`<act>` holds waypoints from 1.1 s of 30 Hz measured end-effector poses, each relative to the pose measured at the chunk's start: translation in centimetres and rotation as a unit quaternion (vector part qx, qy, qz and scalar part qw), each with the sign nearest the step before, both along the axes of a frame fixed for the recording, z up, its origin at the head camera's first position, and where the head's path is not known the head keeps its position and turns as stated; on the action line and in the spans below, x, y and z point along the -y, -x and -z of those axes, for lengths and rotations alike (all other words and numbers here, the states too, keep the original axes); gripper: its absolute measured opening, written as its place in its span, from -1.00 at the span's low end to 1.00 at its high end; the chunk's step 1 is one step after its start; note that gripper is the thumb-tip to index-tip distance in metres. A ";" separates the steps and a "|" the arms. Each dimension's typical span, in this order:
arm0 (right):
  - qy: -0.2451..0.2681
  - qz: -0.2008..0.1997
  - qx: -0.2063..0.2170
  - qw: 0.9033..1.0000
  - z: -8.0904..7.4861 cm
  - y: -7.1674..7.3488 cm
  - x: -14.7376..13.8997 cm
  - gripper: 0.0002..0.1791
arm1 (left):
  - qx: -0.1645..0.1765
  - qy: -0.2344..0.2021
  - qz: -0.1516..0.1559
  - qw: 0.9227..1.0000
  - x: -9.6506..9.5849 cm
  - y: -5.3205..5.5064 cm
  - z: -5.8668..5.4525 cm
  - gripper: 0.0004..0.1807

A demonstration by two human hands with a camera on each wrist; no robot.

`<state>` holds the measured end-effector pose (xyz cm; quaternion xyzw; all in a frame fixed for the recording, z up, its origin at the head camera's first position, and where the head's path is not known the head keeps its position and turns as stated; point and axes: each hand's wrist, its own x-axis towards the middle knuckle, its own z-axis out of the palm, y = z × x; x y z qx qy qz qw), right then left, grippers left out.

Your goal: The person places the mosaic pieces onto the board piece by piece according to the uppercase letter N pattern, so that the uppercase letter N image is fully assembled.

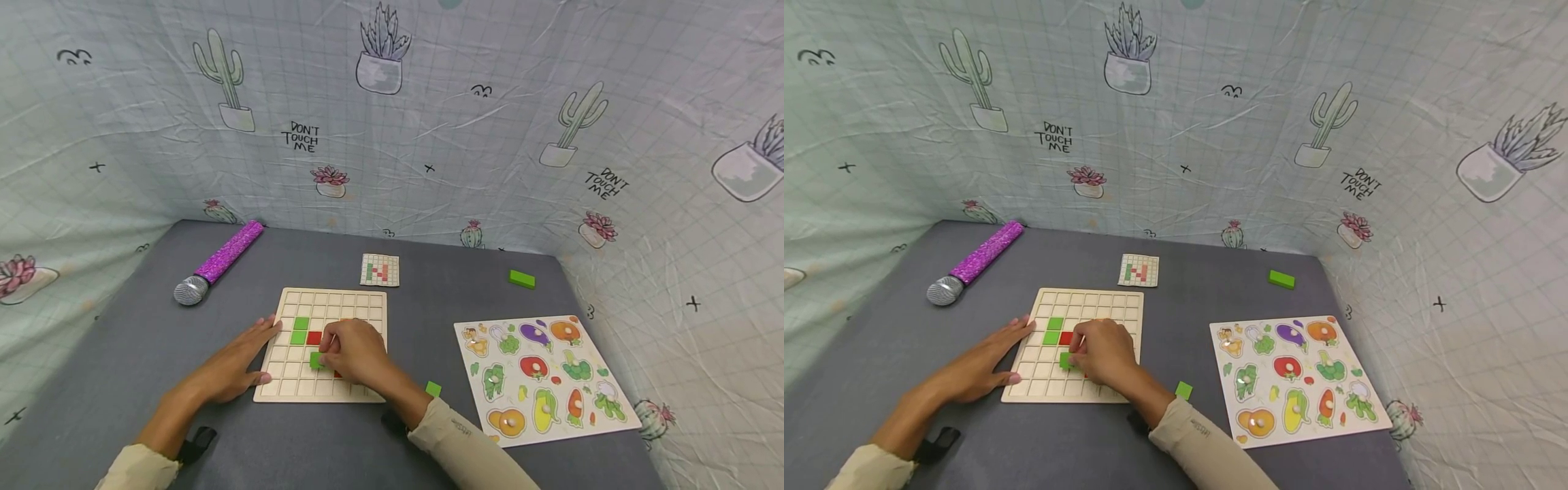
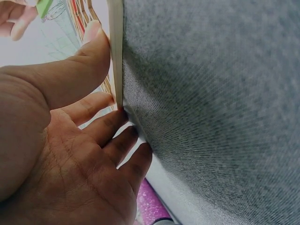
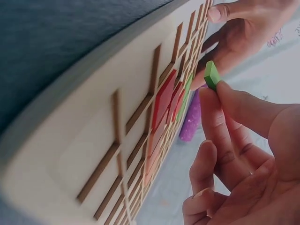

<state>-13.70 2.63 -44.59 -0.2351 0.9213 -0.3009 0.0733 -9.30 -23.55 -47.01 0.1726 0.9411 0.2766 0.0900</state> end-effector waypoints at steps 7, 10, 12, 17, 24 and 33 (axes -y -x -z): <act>-0.025 0.010 -0.007 1.000 0.0 0.6 2.0 -0.76 | -0.008 -0.001 0.004 1.000 0.2 0.0 0.2 -0.04; -0.028 0.011 -0.013 0.999 0.2 0.9 2.8 -0.74 | -0.007 -0.005 0.004 1.000 0.2 0.0 0.2 -0.04; -0.029 0.012 -0.018 0.999 0.3 1.1 3.2 -0.73 | -0.008 -0.007 0.003 1.000 0.2 0.0 0.2 -0.04; -0.036 0.020 -0.017 0.999 0.6 1.3 4.3 -0.74 | -0.010 -0.010 0.004 1.000 0.3 0.0 0.2 -0.05; -0.045 0.024 -0.026 0.998 1.0 1.5 5.3 -0.72 | -0.021 -0.015 0.008 1.000 0.5 -0.2 0.4 -0.05; -0.073 0.017 -0.029 0.997 1.0 1.6 5.7 -0.70 | -0.015 -0.011 0.008 1.000 0.5 -0.1 0.3 -0.05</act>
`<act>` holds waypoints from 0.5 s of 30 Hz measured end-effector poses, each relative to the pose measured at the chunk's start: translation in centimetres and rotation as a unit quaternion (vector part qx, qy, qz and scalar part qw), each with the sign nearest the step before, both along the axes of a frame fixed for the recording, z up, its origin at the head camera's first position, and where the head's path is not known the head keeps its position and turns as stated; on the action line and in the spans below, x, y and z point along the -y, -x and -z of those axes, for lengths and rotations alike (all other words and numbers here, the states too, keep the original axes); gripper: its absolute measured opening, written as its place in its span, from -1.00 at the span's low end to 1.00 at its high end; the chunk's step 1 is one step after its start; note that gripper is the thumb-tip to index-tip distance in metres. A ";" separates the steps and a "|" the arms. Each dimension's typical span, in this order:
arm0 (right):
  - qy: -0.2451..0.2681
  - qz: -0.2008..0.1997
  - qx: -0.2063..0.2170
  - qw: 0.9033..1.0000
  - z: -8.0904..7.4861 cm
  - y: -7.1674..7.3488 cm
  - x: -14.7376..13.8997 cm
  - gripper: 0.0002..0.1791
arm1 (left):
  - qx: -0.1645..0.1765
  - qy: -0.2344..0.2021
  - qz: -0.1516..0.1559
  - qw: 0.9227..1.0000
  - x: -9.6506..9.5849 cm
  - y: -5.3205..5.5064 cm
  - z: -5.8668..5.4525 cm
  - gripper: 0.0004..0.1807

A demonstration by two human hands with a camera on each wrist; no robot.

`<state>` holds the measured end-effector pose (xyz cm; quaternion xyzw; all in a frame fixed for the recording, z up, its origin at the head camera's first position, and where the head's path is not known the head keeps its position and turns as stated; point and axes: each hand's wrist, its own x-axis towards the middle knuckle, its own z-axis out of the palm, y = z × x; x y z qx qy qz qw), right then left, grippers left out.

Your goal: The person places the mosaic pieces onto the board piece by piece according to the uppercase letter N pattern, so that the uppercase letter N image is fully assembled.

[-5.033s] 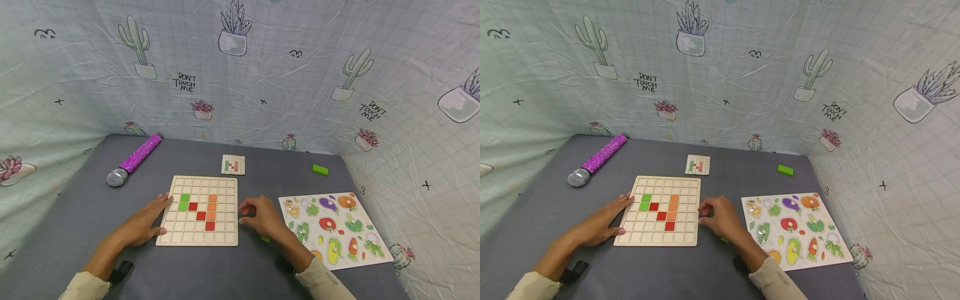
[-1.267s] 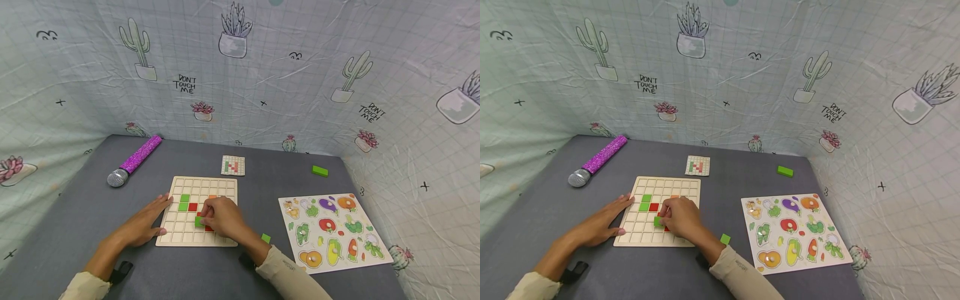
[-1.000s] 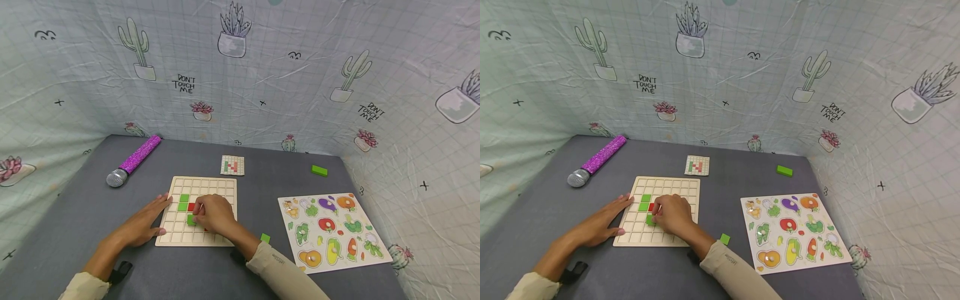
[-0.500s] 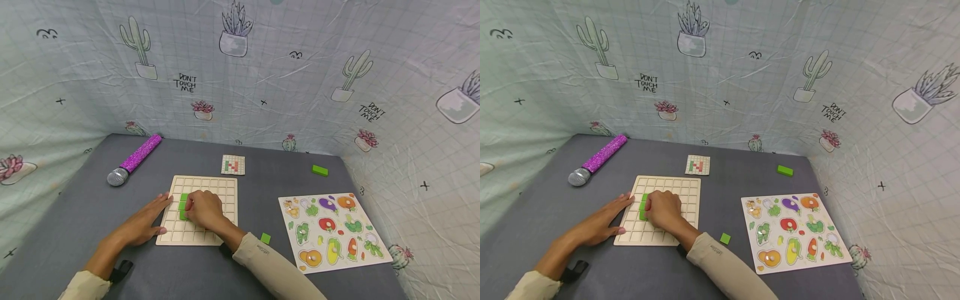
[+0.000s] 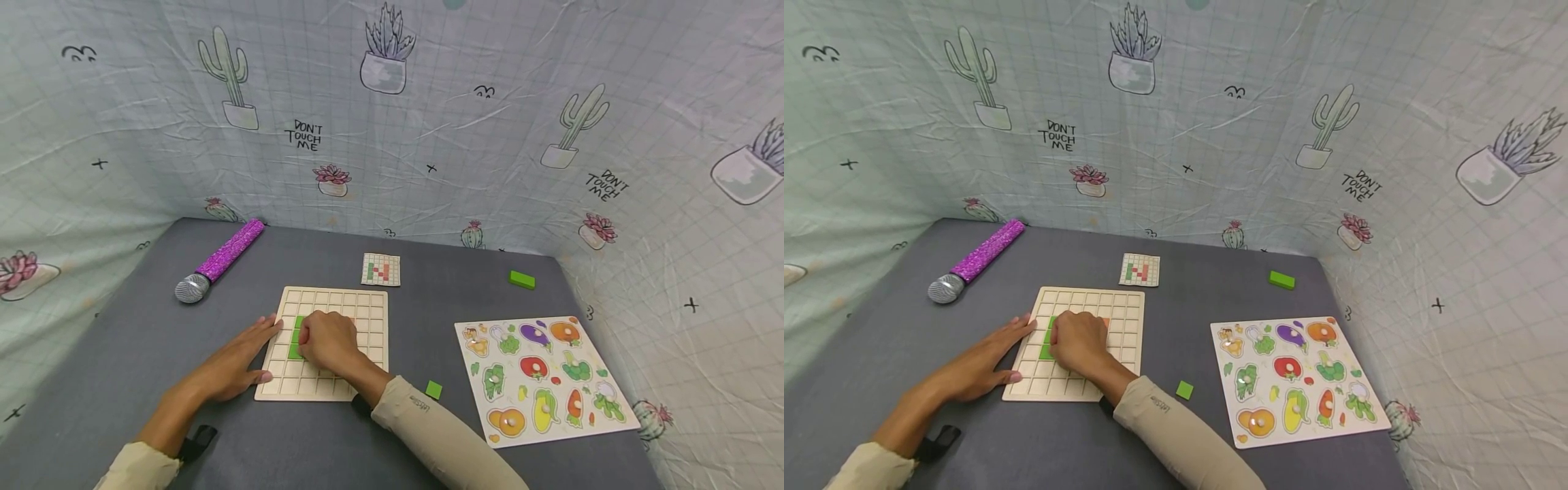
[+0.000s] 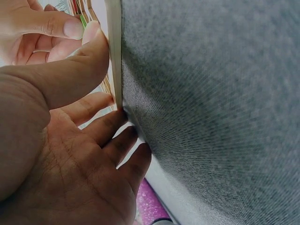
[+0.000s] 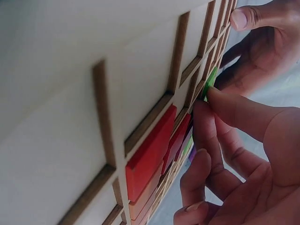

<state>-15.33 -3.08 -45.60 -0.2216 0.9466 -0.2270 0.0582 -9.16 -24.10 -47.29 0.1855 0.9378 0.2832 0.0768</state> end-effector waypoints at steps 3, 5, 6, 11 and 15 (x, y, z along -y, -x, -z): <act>-0.002 -0.005 -0.006 1.000 0.0 0.0 0.0 -0.71 | 0.001 0.001 0.000 1.000 0.0 0.0 0.0 -0.05; -0.004 -0.010 -0.014 1.000 0.0 0.0 -0.1 -0.72 | 0.001 0.003 0.000 1.000 0.0 0.0 0.0 -0.05; -0.005 -0.013 -0.016 1.000 -0.1 0.0 -0.2 -0.73 | 0.001 0.003 0.000 1.000 0.0 0.1 0.0 -0.05; -0.006 -0.021 -0.007 1.000 -0.3 -0.2 -0.8 -0.83 | -0.001 0.002 0.001 1.000 -0.1 0.1 0.0 -0.04; 0.006 -0.030 -0.008 1.000 -0.6 -0.5 -1.7 -0.87 | -0.002 0.001 0.000 1.000 -0.1 0.1 0.0 -0.05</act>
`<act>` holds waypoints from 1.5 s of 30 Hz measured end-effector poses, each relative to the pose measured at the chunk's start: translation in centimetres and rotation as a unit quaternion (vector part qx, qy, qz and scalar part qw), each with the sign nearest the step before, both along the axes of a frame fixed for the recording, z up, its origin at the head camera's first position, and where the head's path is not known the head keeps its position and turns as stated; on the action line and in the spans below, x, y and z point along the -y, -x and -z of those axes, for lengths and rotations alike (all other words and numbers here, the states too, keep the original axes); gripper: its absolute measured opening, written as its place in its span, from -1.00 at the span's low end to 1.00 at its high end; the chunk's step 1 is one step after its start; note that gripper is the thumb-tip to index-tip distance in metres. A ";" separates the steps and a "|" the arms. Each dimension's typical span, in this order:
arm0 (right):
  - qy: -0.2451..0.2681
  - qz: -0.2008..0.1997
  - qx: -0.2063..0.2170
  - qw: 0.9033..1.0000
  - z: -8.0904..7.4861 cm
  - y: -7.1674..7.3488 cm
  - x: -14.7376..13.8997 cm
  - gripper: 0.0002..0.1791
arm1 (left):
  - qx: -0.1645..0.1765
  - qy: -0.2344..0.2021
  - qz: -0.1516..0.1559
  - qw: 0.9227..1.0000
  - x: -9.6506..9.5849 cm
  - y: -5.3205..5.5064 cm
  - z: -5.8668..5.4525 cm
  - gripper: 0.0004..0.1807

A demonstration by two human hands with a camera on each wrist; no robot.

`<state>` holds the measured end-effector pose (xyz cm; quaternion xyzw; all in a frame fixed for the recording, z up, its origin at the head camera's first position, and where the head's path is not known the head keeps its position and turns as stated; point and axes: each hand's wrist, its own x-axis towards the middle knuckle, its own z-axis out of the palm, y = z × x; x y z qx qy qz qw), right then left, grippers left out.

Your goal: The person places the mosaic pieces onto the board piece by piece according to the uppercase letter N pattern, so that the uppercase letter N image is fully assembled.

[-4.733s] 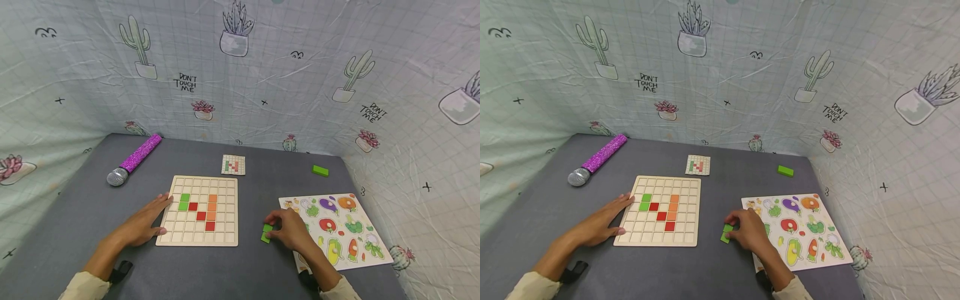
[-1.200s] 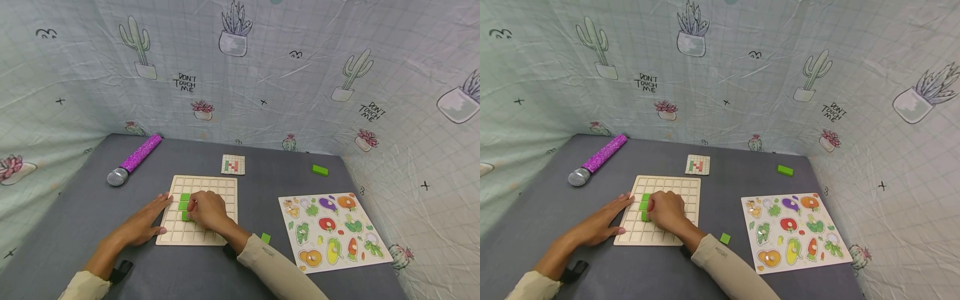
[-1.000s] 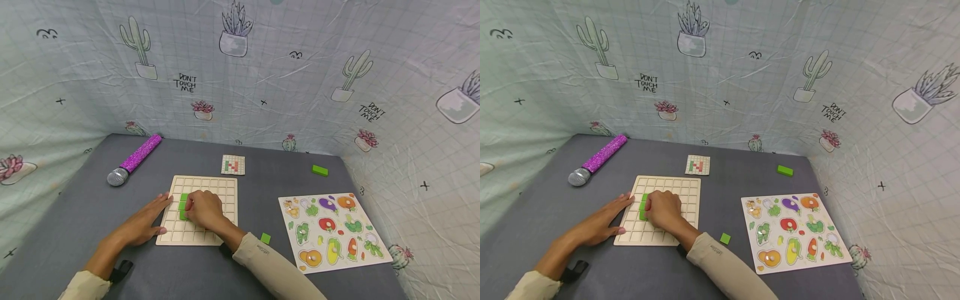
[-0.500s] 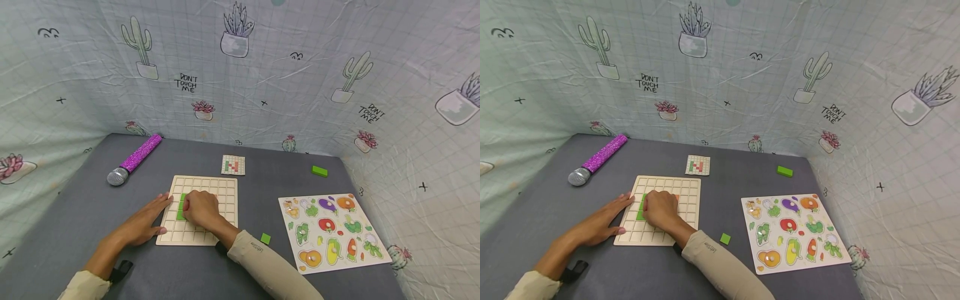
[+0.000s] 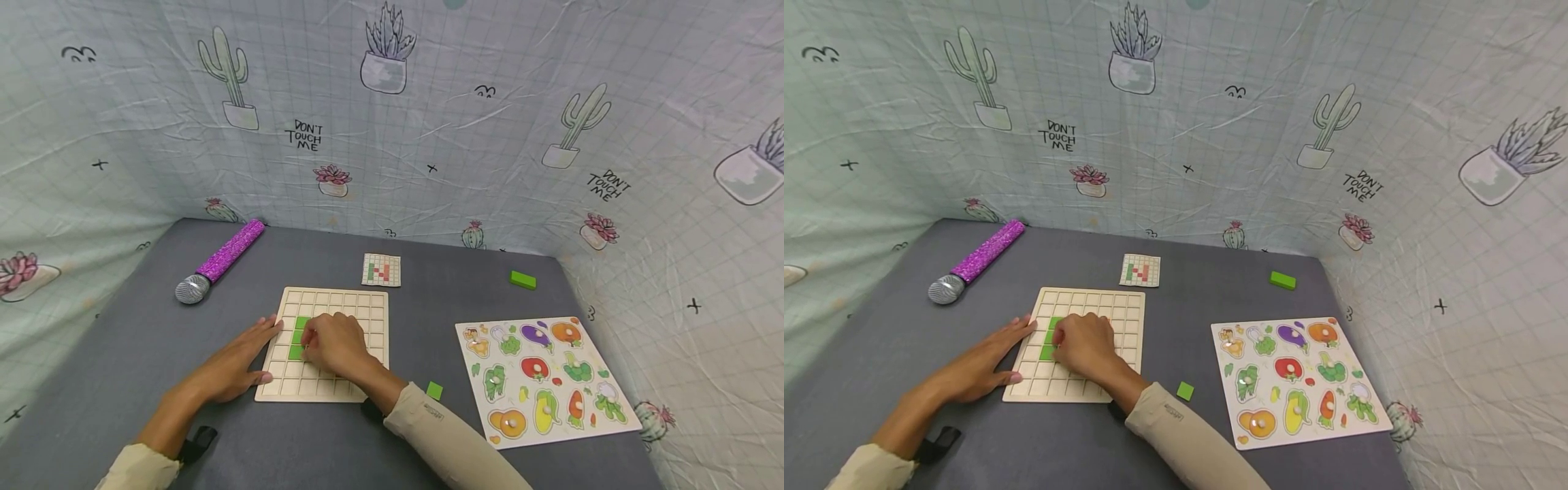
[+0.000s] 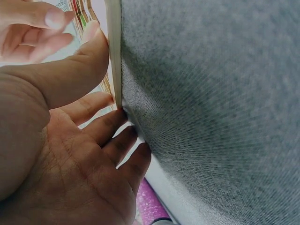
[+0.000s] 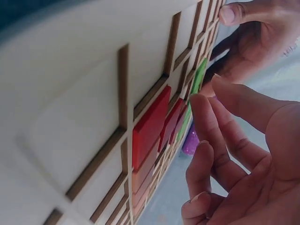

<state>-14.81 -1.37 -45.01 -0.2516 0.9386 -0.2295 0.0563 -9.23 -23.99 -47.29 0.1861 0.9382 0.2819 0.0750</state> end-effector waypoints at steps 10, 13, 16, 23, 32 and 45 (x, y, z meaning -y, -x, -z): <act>0.024 -0.008 -0.003 1.000 -0.6 -1.0 -3.0 -0.83 | 0.005 -0.001 -0.001 1.000 -0.2 0.1 -0.1 -0.05; 0.026 -0.003 0.000 1.000 -0.8 -1.4 -4.0 -0.84 | 0.010 0.000 -0.003 1.000 -0.2 0.1 -0.1 -0.04; 0.034 0.006 0.004 0.999 -1.1 -1.9 -5.0 -0.83 | 0.014 0.001 -0.005 1.000 -0.2 0.1 -0.1 -0.03; 0.053 0.021 0.008 0.998 -1.2 -2.9 -7.6 -0.78 | 0.024 0.009 -0.006 1.000 0.0 0.1 -0.1 -0.01; 0.082 0.050 0.010 0.995 -0.6 -3.4 -11.4 -0.74 | 0.020 0.007 -0.006 1.000 -0.1 0.1 -0.1 -0.01; 0.078 0.088 0.013 0.993 0.5 -4.2 -16.0 -0.64 | 0.017 0.006 -0.004 1.000 -0.2 0.0 -0.1 -0.03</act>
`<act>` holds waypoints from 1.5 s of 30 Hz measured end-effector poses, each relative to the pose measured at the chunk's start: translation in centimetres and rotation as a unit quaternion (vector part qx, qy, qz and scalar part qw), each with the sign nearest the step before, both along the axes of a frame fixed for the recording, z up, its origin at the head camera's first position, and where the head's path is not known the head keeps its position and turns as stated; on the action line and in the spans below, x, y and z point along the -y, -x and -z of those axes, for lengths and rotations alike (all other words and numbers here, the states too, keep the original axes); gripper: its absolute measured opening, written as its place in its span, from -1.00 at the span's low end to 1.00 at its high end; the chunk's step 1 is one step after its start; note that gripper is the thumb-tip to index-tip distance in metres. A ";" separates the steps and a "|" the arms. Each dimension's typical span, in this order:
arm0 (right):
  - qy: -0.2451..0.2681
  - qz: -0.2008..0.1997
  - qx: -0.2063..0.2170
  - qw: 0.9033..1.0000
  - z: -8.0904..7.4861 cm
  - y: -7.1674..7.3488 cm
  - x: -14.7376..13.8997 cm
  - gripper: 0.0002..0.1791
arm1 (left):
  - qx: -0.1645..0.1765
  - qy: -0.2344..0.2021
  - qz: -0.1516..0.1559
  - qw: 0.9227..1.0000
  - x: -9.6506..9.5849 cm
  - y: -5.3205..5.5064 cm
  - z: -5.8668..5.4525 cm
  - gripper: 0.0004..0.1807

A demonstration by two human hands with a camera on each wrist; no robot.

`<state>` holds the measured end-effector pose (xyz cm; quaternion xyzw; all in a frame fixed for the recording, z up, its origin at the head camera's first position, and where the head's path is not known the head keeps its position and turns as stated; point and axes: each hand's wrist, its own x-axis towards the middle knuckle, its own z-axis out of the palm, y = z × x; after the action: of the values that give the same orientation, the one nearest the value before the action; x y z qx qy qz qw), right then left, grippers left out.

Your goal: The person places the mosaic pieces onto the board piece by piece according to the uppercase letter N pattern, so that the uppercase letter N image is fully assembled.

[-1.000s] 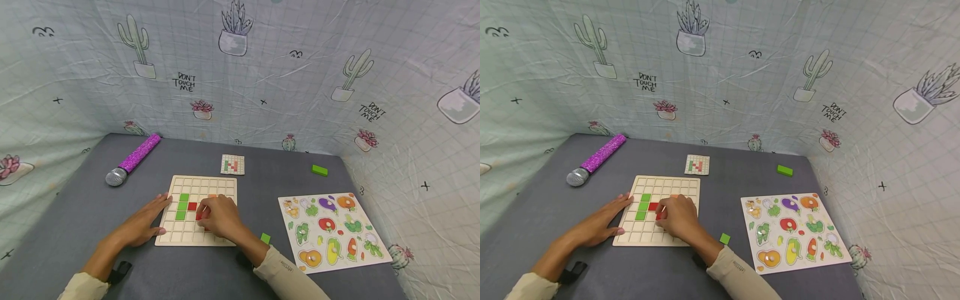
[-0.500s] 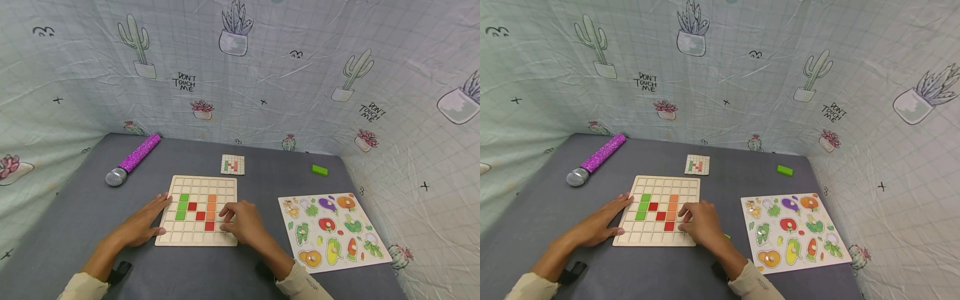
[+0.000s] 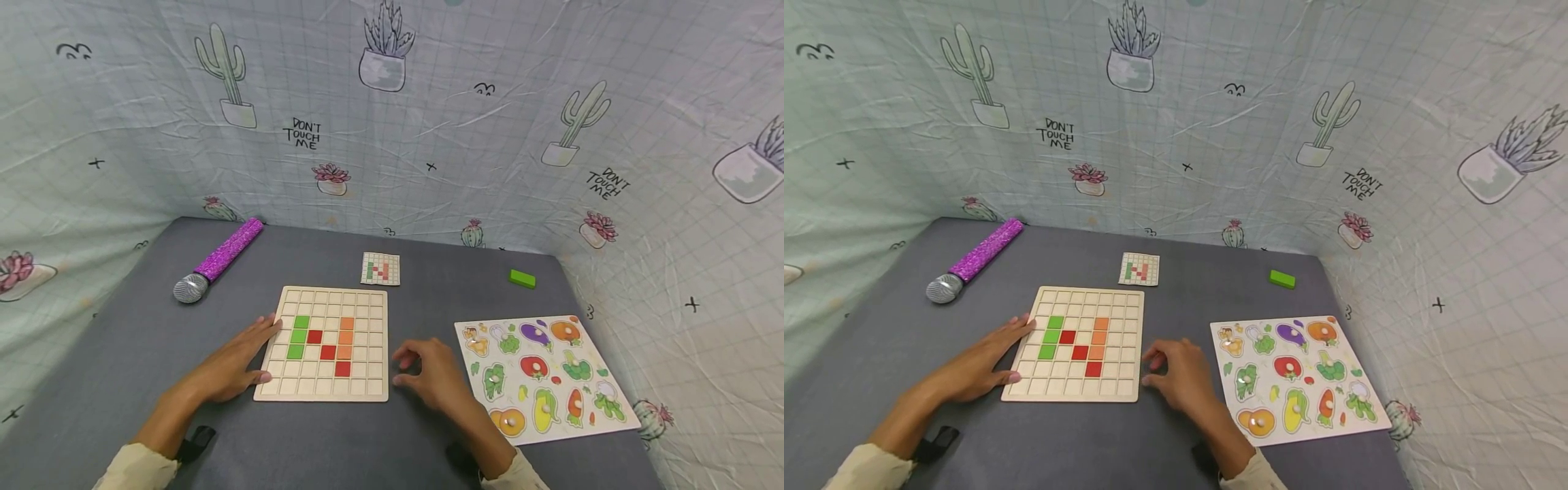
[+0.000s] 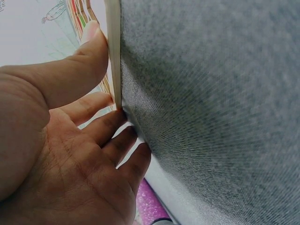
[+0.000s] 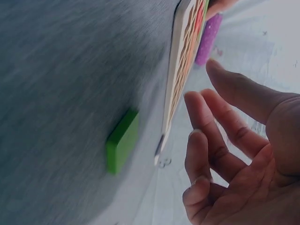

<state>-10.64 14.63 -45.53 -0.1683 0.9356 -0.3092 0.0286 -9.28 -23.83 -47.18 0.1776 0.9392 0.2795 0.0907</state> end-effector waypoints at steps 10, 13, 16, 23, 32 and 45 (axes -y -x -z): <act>-0.011 0.037 0.010 0.999 -0.3 -0.9 -3.1 -0.59 | -0.001 0.000 -0.003 1.000 0.0 0.0 0.0 -0.02; -0.019 0.051 0.011 0.998 -0.3 -1.1 -4.0 -0.59 | 0.000 0.001 -0.004 1.000 0.0 0.0 0.0 -0.02; -0.032 0.059 0.009 0.998 -0.2 -1.2 -4.8 -0.59 | 0.004 0.005 -0.005 1.000 -0.1 -0.1 0.0 -0.02; -0.056 0.059 0.014 0.997 0.1 -1.5 -6.0 -0.61 | 0.003 0.009 -0.003 1.000 -0.1 -0.1 0.0 -0.02; -0.073 0.059 0.049 0.994 0.4 -1.6 -5.5 -0.70 | 0.003 0.002 -0.002 1.000 -0.2 -0.1 -0.2 -0.03; -0.047 -0.013 0.017 0.999 0.8 -1.5 -4.1 -0.65 | 0.003 0.003 -0.001 1.000 -0.2 0.0 -0.2 -0.03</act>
<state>-9.15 18.71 -46.34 -0.1732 0.9463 -0.2671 0.0562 -9.26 -23.68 -47.03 0.1754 0.9399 0.2775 0.0938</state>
